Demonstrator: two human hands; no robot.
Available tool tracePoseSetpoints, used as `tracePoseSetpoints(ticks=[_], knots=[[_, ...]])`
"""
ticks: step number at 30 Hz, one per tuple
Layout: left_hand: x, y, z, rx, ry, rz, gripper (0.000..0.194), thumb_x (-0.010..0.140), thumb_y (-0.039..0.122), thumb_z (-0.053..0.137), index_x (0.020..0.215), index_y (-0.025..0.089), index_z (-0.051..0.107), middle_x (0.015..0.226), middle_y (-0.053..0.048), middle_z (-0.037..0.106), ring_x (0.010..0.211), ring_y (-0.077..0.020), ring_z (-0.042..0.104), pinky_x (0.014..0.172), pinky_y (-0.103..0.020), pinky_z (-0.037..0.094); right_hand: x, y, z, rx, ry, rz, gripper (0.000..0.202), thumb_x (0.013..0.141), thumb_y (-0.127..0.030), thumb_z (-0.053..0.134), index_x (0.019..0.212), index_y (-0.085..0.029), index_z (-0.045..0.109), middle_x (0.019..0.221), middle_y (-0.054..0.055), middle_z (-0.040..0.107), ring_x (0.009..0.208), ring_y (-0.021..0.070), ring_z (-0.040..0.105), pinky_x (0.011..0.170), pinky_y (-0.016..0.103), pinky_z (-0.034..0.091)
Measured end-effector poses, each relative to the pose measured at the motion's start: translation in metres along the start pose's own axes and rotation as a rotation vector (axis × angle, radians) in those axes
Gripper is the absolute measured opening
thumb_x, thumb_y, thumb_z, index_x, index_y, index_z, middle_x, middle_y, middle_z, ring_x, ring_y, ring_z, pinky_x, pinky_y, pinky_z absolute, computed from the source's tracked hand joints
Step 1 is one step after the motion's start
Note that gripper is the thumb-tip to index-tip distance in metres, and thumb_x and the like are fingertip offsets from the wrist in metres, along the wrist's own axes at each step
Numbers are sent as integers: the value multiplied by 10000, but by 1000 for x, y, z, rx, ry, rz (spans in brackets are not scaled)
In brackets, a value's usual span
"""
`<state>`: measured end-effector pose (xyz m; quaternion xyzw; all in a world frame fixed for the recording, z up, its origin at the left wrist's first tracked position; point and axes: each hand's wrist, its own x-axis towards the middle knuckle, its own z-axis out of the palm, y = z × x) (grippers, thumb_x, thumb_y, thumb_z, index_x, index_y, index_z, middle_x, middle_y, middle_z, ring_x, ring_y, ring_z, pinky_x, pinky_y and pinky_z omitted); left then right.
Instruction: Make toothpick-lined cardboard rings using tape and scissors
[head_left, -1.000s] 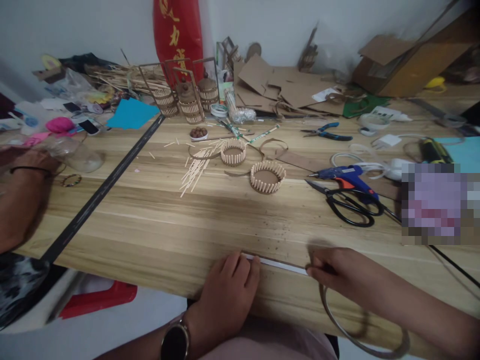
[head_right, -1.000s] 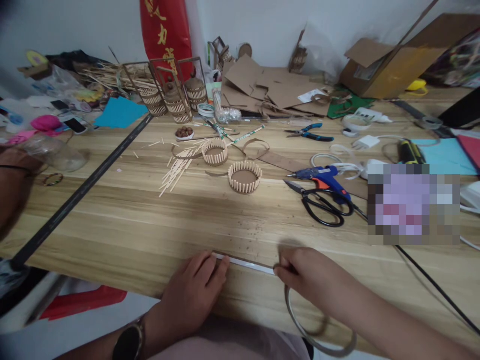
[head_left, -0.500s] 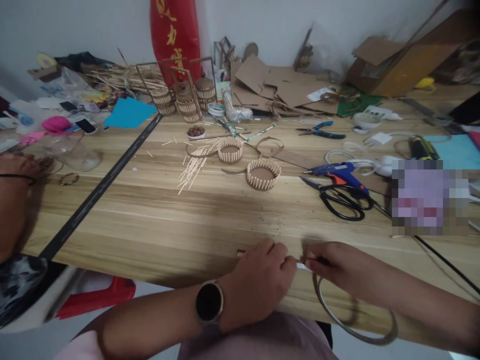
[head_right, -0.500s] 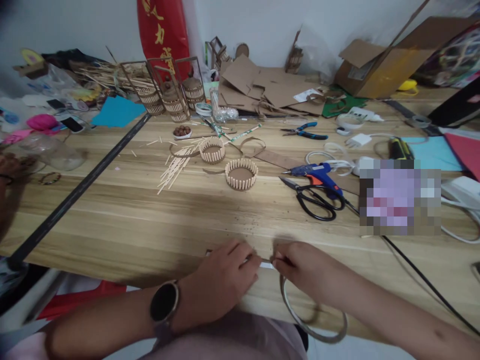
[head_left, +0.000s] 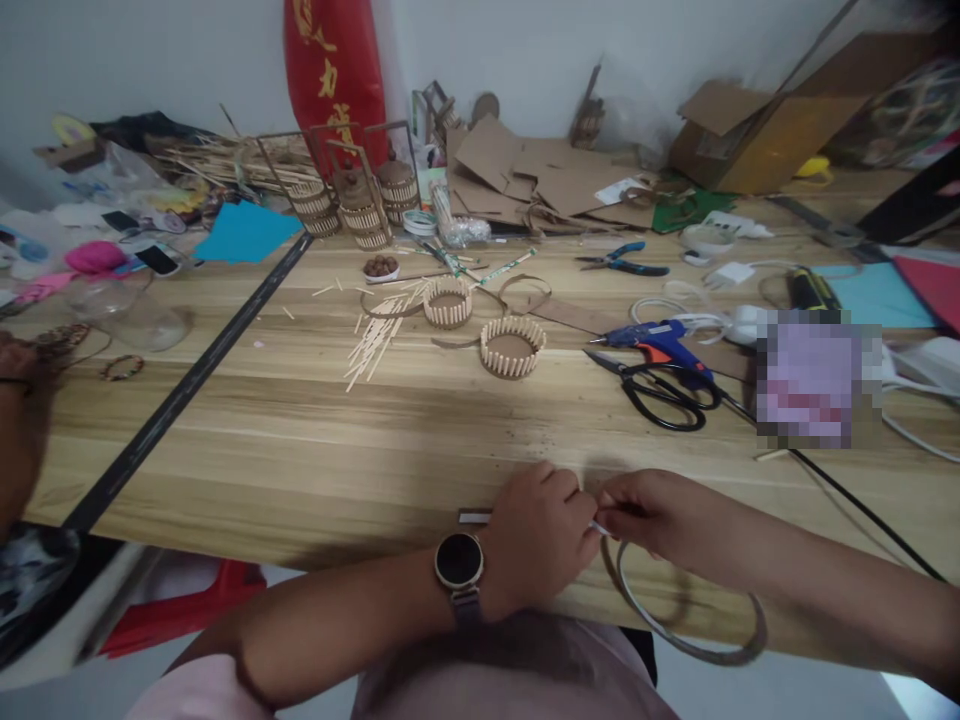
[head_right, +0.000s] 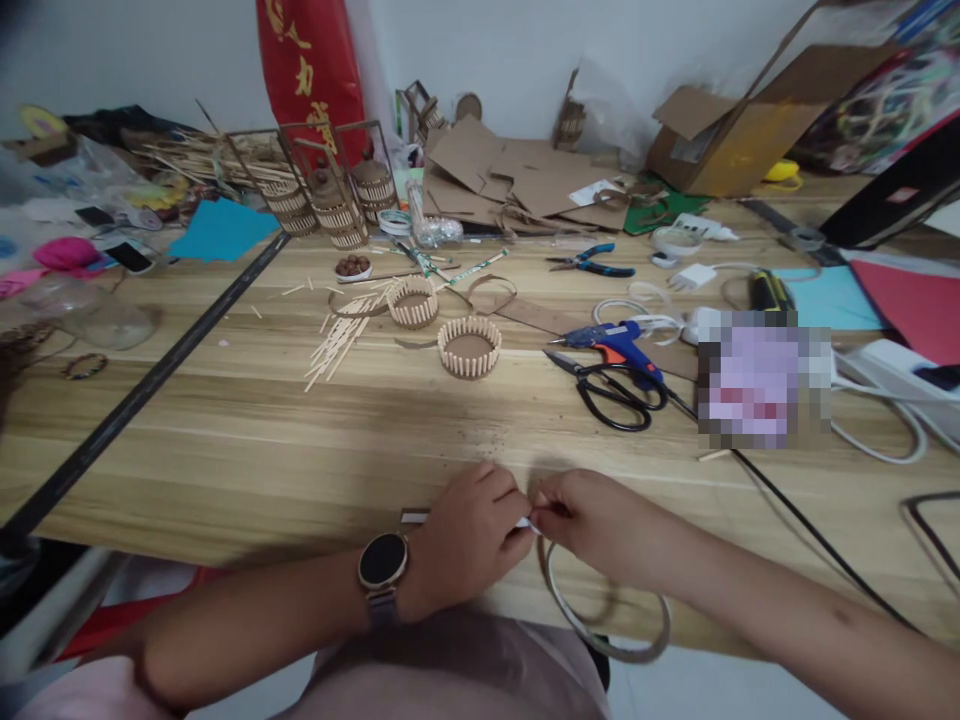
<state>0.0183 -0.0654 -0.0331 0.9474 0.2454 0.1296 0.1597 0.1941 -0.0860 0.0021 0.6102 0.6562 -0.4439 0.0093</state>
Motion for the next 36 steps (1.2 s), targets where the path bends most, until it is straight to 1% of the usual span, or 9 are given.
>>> tracePoseSetpoints(ticks=[4,10,14,16,20,25,29,33,36], knots=[[1,-2,1,-75,14,-48,134,906,251,563,837,160,631,824,-47,608,845,-207,535,780,-340,462,-5,-6,-1,29,-1,2,232,773,-376,459,611,-213,489,579,-23,412,571,137,369,539,250,326],[2,-3,3,-94,-53,-114,125,881,225,566,802,146,623,850,-58,610,868,-204,528,794,-335,461,-19,-24,-12,241,-127,-41,264,830,-413,460,737,-213,605,630,-30,441,579,127,380,535,240,324],[2,-3,0,-109,-57,-117,128,889,248,571,830,147,623,865,-57,619,887,-209,538,820,-341,465,-21,-20,-14,243,-87,-80,245,829,-406,504,750,-204,617,667,-21,488,625,131,411,575,248,347],[0,-6,-3,-132,-49,-99,135,887,274,592,881,144,627,893,-60,627,904,-212,546,832,-342,468,-21,-13,-11,209,-56,-64,234,815,-404,526,710,-201,576,644,-28,462,613,129,398,562,248,335],[-6,-17,-9,-232,-11,31,333,851,358,670,1101,144,624,1013,-76,628,944,-211,554,850,-332,468,-21,-5,-6,150,-49,-61,247,829,-426,521,715,-208,544,619,-40,434,586,125,386,544,246,315],[-16,-28,-15,-232,46,38,148,831,272,685,949,182,690,952,-53,615,901,-191,549,848,-313,453,-19,-9,-6,76,-45,25,252,808,-442,517,746,-209,590,599,-30,460,573,131,403,533,246,294],[-20,-27,-16,-199,78,0,107,847,242,653,924,182,697,904,-46,616,888,-190,541,841,-316,441,-15,-13,-7,60,-67,36,224,801,-408,517,735,-207,592,597,-26,464,574,130,403,537,249,285],[-18,-23,-14,-125,10,-21,107,868,251,616,887,174,688,883,-50,616,894,-204,530,827,-334,433,-13,-14,-6,82,-73,16,229,809,-411,511,722,-208,570,598,-23,468,578,133,407,537,252,284],[-16,-21,-12,-133,-17,-87,90,846,243,631,869,175,686,867,-47,615,907,-211,531,819,-338,428,-14,-17,-4,154,-83,9,209,810,-393,539,735,-202,576,604,-29,472,575,126,399,531,250,285]])
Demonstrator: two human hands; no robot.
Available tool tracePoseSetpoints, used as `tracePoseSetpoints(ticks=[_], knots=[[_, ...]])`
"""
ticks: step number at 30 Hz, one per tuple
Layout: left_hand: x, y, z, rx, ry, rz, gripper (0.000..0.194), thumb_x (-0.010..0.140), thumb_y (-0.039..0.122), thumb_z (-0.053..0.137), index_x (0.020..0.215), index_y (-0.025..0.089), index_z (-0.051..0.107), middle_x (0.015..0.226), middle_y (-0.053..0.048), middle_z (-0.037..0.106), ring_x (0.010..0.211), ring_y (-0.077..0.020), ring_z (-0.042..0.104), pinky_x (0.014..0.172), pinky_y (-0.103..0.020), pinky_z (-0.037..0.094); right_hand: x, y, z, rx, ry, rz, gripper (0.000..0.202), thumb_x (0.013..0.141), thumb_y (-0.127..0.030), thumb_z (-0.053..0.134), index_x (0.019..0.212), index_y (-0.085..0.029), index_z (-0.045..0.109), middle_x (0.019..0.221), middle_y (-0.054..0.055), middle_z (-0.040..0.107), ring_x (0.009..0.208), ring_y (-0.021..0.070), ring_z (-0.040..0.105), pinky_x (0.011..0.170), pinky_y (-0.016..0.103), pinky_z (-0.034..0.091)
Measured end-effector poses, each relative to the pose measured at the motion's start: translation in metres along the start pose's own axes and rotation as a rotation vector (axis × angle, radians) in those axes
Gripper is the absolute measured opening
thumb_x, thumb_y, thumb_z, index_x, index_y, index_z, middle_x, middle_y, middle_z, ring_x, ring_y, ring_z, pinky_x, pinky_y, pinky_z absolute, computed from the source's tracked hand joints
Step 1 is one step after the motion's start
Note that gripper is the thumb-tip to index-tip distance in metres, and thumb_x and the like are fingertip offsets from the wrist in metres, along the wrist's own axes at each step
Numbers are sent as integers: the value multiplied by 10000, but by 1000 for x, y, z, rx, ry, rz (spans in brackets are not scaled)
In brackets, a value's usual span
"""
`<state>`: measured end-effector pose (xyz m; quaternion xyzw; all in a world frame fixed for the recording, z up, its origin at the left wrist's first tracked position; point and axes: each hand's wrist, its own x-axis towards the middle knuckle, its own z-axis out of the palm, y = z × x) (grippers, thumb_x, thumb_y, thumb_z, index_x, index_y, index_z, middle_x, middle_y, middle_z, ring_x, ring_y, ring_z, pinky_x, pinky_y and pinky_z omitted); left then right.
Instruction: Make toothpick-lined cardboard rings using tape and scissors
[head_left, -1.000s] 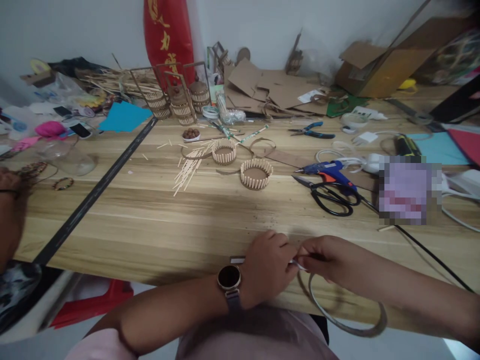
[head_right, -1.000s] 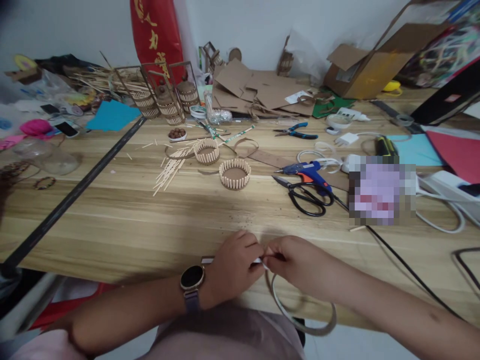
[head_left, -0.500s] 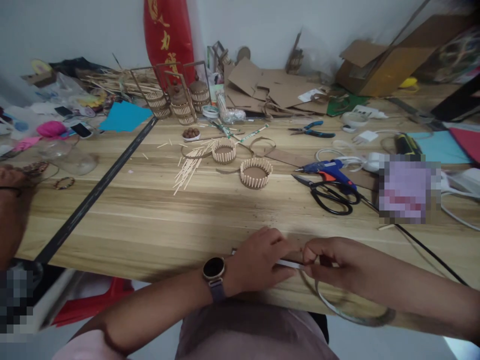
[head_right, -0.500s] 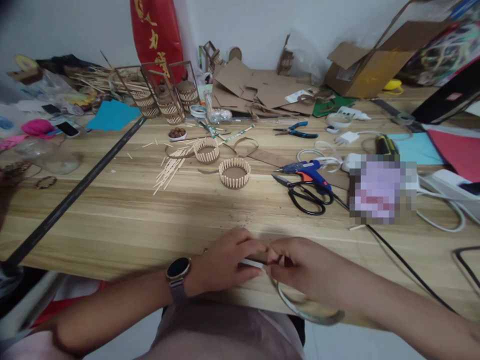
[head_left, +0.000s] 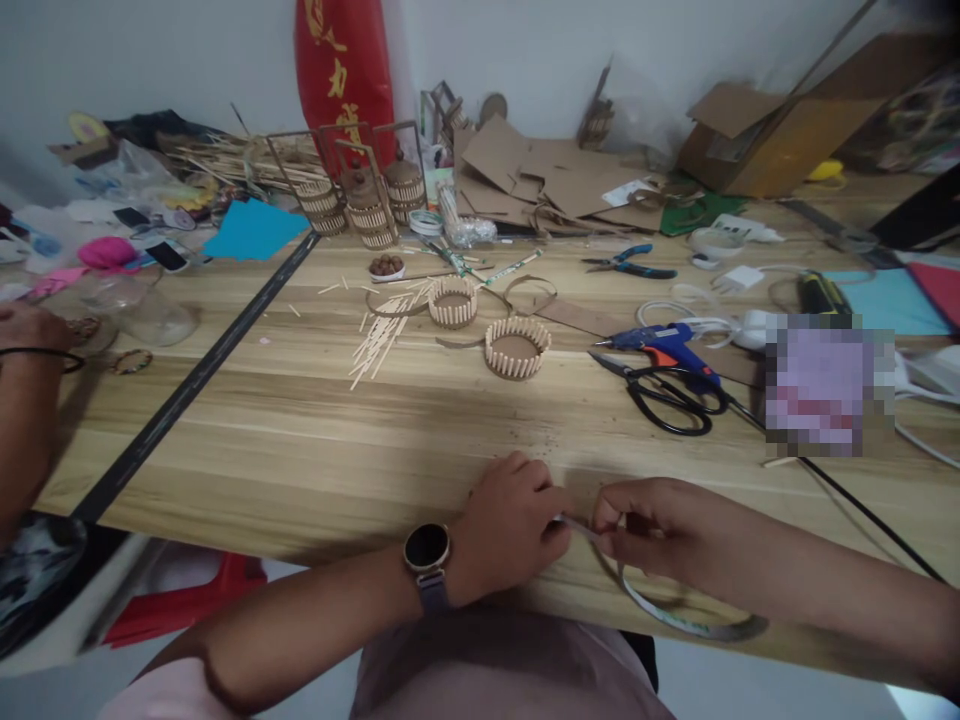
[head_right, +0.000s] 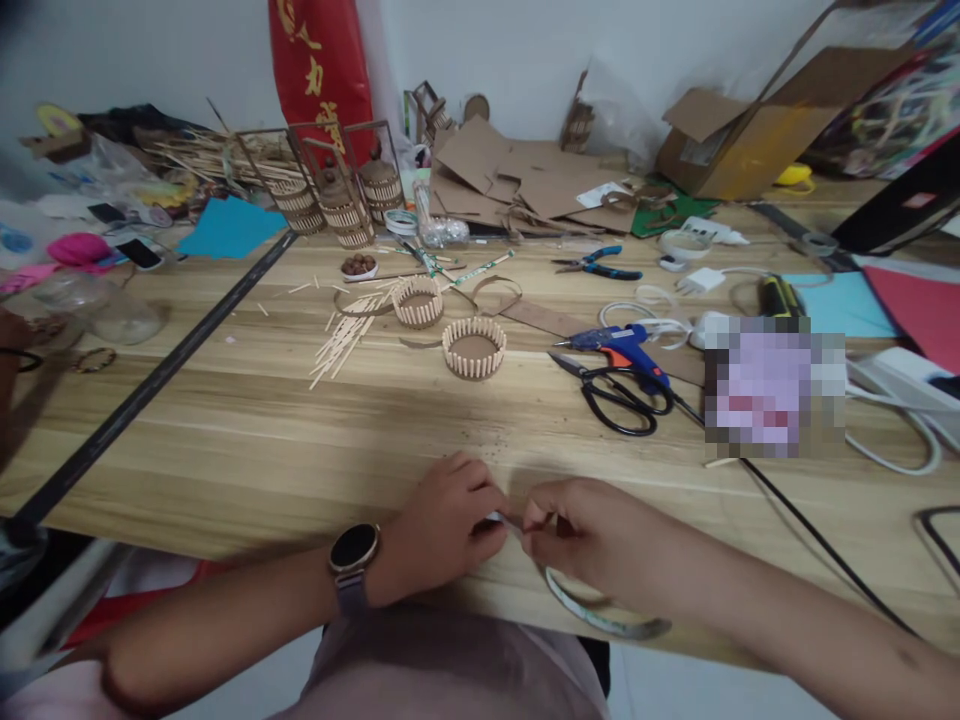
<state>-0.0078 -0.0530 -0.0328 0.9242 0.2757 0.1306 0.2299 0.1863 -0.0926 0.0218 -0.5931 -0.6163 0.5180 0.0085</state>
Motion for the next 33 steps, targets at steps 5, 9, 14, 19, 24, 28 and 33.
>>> tracePoseSetpoints(ticks=[5,9,14,19,24,28,33], knots=[[2,0,3,-74,11,-55,56,803,232,669,812,179,686,833,-33,607,884,-201,534,803,-327,419,-8,-8,3,154,-62,-92,168,865,-336,539,795,-201,612,694,-25,537,636,115,457,578,235,354],[2,-3,4,-109,9,-36,65,805,224,655,832,170,677,853,-42,613,889,-206,535,829,-333,425,-9,-6,-2,279,-102,-81,228,845,-424,585,803,-200,596,721,-25,527,656,115,459,585,229,372],[-4,-11,-11,-259,-25,77,330,759,198,641,1082,137,614,1014,-84,623,999,-229,532,958,-370,420,-7,5,-8,299,-114,44,304,801,-487,599,788,-183,588,652,-31,514,611,109,461,573,232,349],[-9,-21,-28,-450,-19,112,377,690,45,457,1033,158,565,1003,-76,608,983,-198,537,932,-342,451,-7,6,-6,316,-119,99,330,726,-510,635,716,-189,557,640,-34,493,578,105,457,568,241,360],[-10,-27,-31,-348,-65,150,359,682,-3,444,969,182,555,980,-60,613,981,-196,535,936,-345,440,-10,15,3,320,-138,72,312,777,-488,615,728,-188,542,623,-36,487,568,97,436,544,226,350],[-17,-30,-34,-72,-112,169,128,890,105,478,924,165,585,952,-75,621,934,-208,531,914,-357,427,-14,21,7,308,-130,96,264,824,-434,581,745,-185,545,633,-24,521,578,100,457,545,222,342],[-32,-23,-32,148,-135,40,200,984,205,435,885,149,600,912,-70,604,833,-189,534,748,-307,446,-13,21,8,266,-137,63,233,868,-388,546,765,-180,563,623,-28,522,576,99,435,543,221,314]])
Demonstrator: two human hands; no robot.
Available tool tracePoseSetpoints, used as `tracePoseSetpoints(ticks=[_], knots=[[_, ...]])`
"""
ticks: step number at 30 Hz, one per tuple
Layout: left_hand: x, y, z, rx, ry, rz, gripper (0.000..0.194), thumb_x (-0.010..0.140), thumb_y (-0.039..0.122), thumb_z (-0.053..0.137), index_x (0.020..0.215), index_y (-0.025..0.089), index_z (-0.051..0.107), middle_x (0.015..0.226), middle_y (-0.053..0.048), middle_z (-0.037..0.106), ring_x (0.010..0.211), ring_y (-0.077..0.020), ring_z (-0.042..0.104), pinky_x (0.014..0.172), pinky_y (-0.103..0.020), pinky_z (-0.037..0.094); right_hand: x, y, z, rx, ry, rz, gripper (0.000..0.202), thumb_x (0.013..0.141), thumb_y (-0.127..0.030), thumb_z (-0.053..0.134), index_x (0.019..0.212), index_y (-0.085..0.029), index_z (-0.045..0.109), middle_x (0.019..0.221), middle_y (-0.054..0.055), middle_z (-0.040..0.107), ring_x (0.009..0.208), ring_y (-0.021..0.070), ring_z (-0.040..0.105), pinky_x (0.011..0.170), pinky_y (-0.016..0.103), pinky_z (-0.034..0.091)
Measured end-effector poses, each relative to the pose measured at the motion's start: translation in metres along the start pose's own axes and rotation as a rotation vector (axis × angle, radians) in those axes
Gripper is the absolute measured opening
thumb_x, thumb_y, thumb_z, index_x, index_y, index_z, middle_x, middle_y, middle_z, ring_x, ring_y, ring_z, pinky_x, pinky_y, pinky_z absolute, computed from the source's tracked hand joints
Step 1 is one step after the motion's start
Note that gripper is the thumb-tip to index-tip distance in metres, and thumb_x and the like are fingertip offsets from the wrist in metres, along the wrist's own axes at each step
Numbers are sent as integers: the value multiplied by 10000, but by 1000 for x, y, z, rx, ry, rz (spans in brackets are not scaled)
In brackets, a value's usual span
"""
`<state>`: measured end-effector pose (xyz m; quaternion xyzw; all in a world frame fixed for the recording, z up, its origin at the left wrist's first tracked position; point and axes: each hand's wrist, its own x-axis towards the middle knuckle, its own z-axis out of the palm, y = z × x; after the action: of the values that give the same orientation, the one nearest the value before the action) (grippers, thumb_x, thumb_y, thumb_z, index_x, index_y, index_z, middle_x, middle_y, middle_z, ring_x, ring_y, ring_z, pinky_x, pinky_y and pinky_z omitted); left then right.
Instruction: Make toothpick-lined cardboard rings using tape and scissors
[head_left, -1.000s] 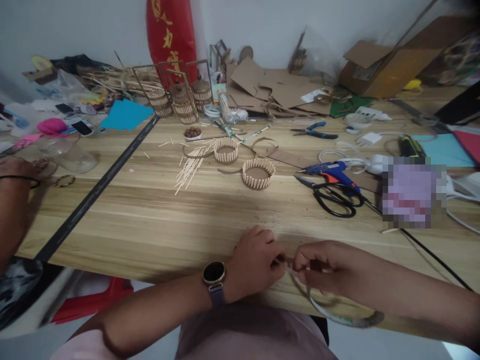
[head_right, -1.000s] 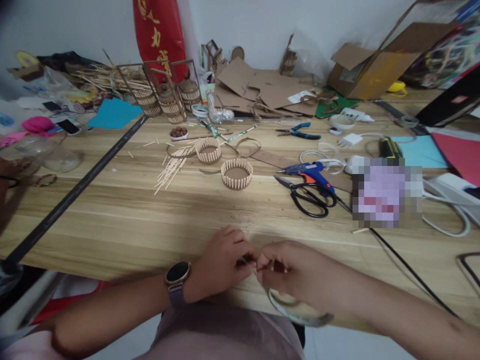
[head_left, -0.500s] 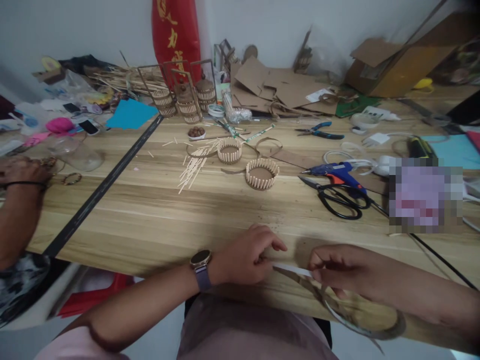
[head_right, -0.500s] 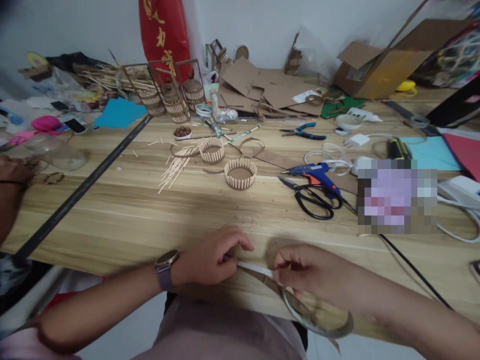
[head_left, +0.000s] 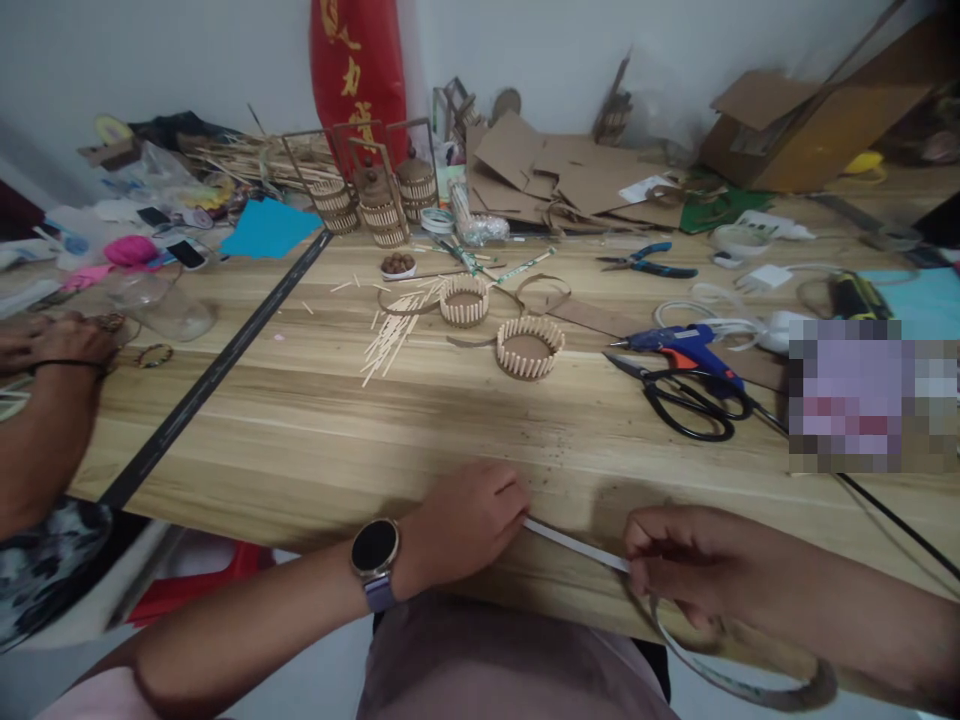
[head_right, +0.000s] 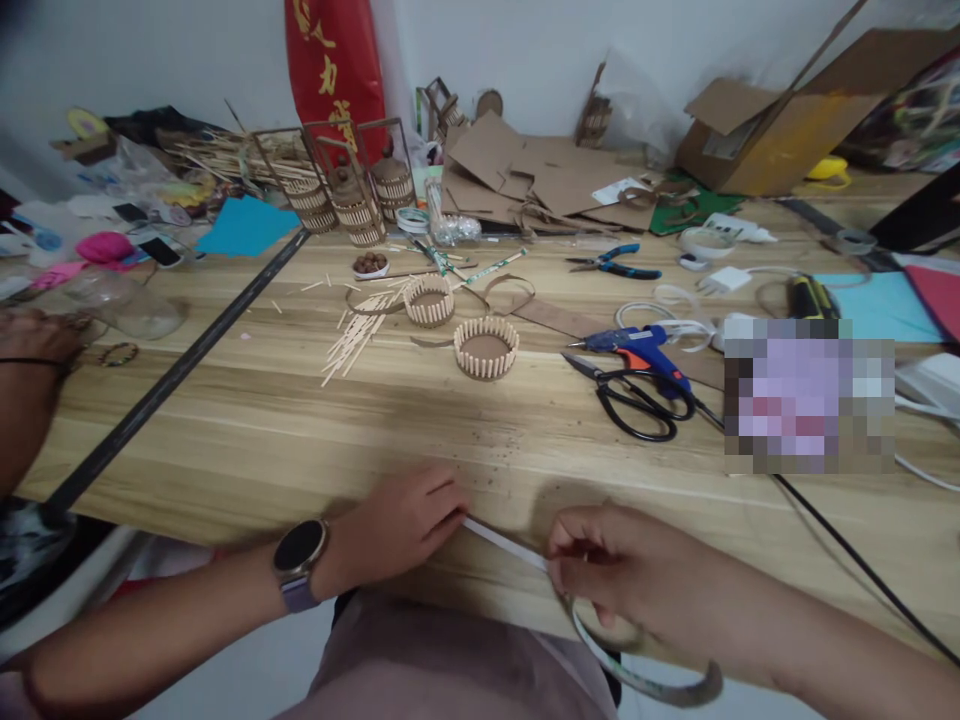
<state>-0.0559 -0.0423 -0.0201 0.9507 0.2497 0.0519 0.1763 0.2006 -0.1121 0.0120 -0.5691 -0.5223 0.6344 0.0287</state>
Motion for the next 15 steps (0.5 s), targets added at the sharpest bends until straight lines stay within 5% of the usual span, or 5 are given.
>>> tracePoseSetpoints(ticks=[5,15], knots=[[-9,4,6,90,-11,-50,217,1001,206,410,914,156,602,927,-64,607,817,-186,548,711,-296,453,-3,-14,1,-49,-6,-2,229,864,-381,531,750,-183,557,638,-23,524,595,105,443,561,228,328],[-10,-1,6,145,-56,115,163,991,222,444,981,160,594,985,-73,617,817,-198,578,672,-308,457,-14,-44,6,-296,120,-43,299,842,-468,491,690,-213,532,608,-4,498,581,136,418,517,244,313]])
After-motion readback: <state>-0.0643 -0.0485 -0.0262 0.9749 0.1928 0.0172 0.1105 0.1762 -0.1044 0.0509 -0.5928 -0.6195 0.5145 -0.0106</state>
